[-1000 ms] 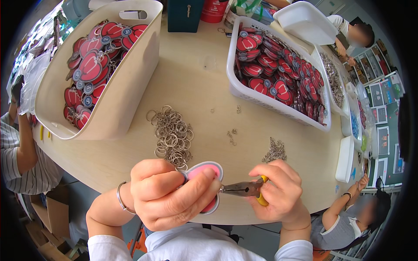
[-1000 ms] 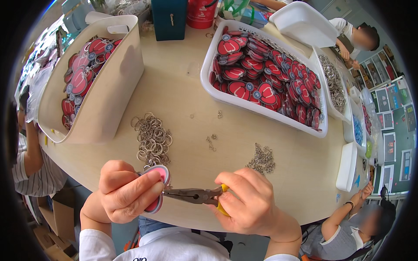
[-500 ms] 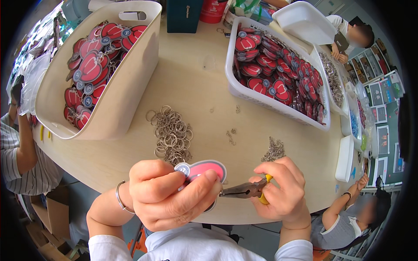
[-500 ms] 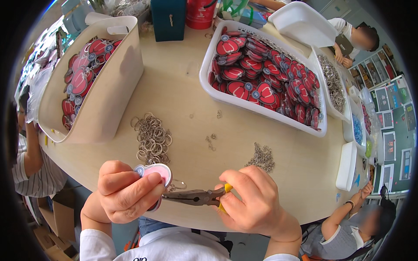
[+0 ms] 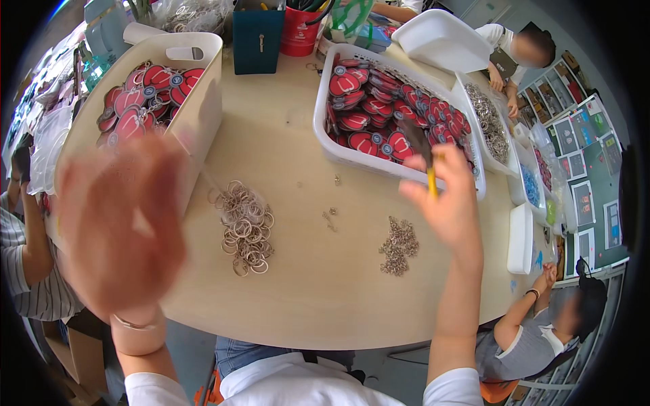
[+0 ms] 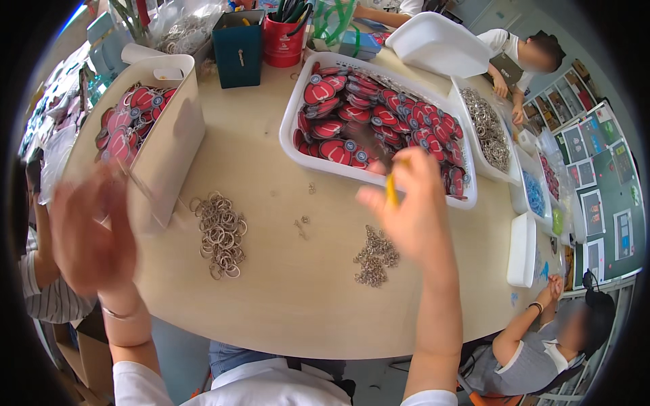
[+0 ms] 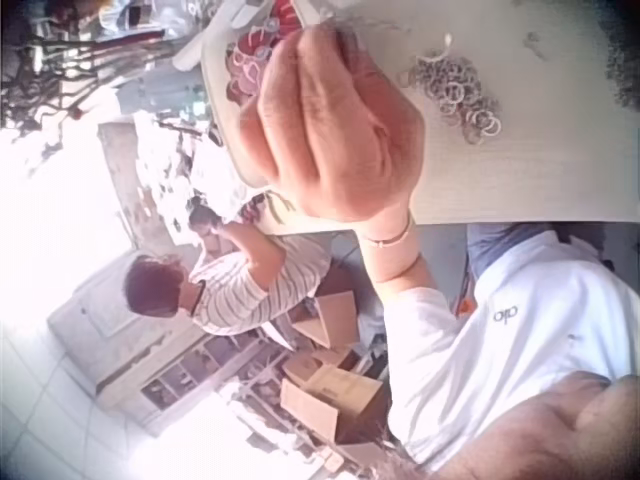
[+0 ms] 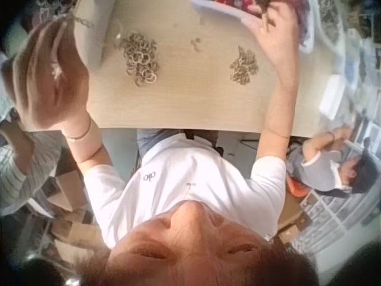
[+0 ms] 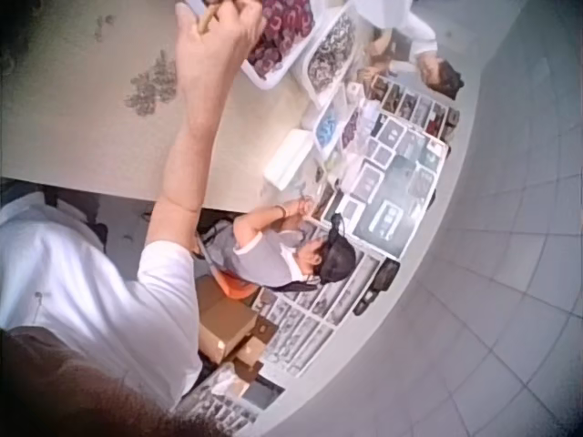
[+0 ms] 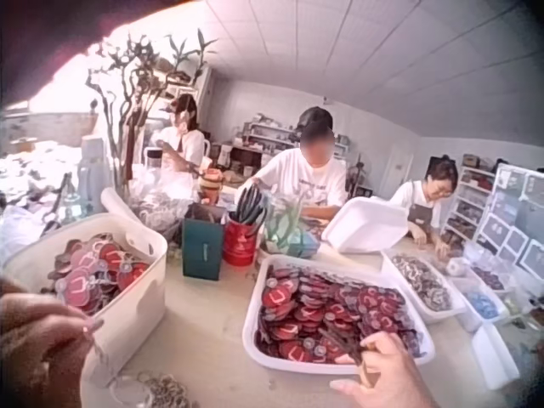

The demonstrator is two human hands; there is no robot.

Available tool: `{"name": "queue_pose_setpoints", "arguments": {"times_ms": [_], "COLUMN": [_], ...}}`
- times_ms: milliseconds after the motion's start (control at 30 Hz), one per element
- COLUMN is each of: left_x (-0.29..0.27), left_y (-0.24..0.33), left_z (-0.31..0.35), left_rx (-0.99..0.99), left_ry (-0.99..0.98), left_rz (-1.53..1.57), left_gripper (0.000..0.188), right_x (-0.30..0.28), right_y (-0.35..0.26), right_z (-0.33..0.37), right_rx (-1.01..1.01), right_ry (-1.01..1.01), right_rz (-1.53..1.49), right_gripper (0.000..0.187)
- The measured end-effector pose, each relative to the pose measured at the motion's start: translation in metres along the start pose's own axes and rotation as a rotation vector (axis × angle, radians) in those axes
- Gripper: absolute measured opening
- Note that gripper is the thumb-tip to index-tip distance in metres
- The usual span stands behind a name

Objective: The person uses pliers to attach metal split rings to red heart-shaped keychains. They pick up a keychain, open a split ring with pliers, link it to the keychain, and close the ring. The process is repeated for multiple keychains, which are then placed into a white bin.

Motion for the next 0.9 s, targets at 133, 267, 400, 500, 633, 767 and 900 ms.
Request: {"name": "queue_pose_setpoints", "arguments": {"times_ms": [133,267,400,500,633,767,900], "left_x": [0.031,0.078,0.07,0.056,0.083,0.107,0.116], "left_y": [-0.08,-0.13,-0.116,-0.044,0.045,0.073,0.034], "left_z": [-0.035,-0.03,-0.019,-0.021,0.02,0.065,0.08], "left_rx": [-0.245,-0.414,-0.126,-0.191,-0.373,-0.879,-1.079], "left_ry": [-0.085,-0.477,-0.282,-0.292,-0.701,-1.07,-0.738], "left_rz": [0.029,-0.112,-0.09,0.418,1.077,1.453,1.337], "left_gripper": [0.013,0.016,0.039,0.053,0.047,0.023,0.012], "right_x": [0.016,0.029,0.018,0.004,0.017,0.049,0.08], "right_y": [0.071,0.083,0.081,0.056,-0.024,-0.061,-0.045], "right_z": [-0.038,-0.047,-0.043,-0.021,0.009,0.023,0.011], "right_rx": [0.19,0.209,0.249,0.17,0.024,0.044,-0.108], "right_ry": [0.006,-0.005,0.182,0.254,0.061,-0.167,-0.05], "right_rz": [0.344,0.317,0.084,-0.234,-0.572,-0.707,-0.364], "right_gripper": [0.036,0.034,0.026,0.021,0.018,0.014,0.012]}}
Point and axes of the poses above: each hand's wrist, its own z-axis away from the middle knuckle, its own x-axis out of the palm, y = z × x, the point moved 6 cm from there along -z, towards the middle knuckle, and after that the axes turned 3 degrees about y, right-handed, at the moved point
